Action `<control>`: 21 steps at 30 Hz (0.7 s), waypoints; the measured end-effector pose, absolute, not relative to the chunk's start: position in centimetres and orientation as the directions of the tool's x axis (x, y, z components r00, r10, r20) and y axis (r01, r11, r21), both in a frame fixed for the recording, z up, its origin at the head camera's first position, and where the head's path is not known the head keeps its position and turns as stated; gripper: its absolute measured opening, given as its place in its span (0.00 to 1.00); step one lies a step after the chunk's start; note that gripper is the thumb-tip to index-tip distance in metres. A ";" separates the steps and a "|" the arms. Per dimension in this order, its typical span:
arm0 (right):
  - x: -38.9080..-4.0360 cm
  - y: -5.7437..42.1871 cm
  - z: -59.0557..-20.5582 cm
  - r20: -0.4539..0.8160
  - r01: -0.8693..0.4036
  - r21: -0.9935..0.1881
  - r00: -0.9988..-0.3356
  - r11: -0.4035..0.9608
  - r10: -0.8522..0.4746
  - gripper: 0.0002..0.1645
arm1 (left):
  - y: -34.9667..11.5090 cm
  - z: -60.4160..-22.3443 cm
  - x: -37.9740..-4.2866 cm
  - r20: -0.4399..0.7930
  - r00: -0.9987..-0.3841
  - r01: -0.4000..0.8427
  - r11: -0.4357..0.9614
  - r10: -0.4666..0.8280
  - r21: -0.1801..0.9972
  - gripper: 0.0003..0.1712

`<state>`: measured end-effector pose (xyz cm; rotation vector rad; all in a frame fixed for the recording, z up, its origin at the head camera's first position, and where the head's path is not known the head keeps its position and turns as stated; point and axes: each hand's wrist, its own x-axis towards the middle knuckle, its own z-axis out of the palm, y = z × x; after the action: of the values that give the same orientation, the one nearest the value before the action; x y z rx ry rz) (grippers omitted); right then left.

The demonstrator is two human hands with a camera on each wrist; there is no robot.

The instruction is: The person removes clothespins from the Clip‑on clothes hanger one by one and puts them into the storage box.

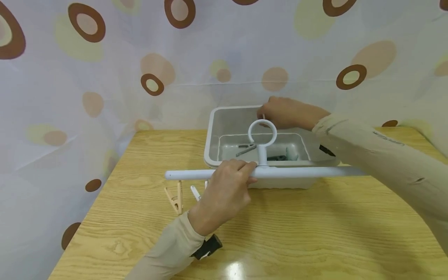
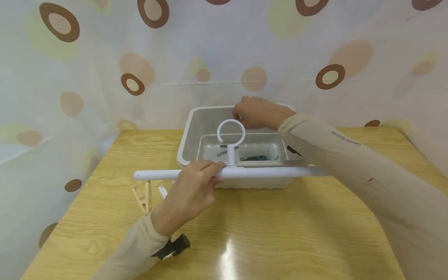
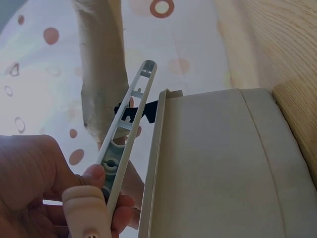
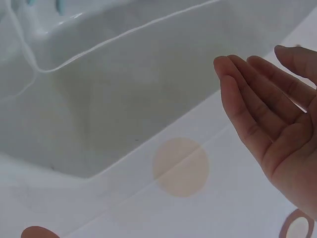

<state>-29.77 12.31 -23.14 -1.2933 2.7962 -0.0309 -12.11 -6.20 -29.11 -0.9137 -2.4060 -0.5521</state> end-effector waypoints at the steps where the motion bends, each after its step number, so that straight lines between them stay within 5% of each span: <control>1: -29.6 12.3 -22.9 -0.035 -0.761 -0.053 -0.646 0.647 -0.762 0.03 | -6.2 -29.1 -12.1 0.583 -0.648 0.697 0.691 0.491 0.192 0.14; 12: -26.4 12.4 -19.9 0.155 -0.783 -0.101 -0.622 0.614 -0.768 0.06 | -6.1 -29.1 -12.1 0.596 -0.640 0.703 0.683 0.485 0.200 0.13; 21: -23.4 13.7 -18.2 0.230 -0.730 -0.074 -0.676 0.680 -0.700 0.08 | -5.9 -29.2 -12.1 0.599 -0.636 0.710 0.673 0.487 0.207 0.13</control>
<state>-23.38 13.66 -18.20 -1.3094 3.0449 -0.2673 -12.12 -5.89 -29.18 -0.9252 -2.3816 -0.5909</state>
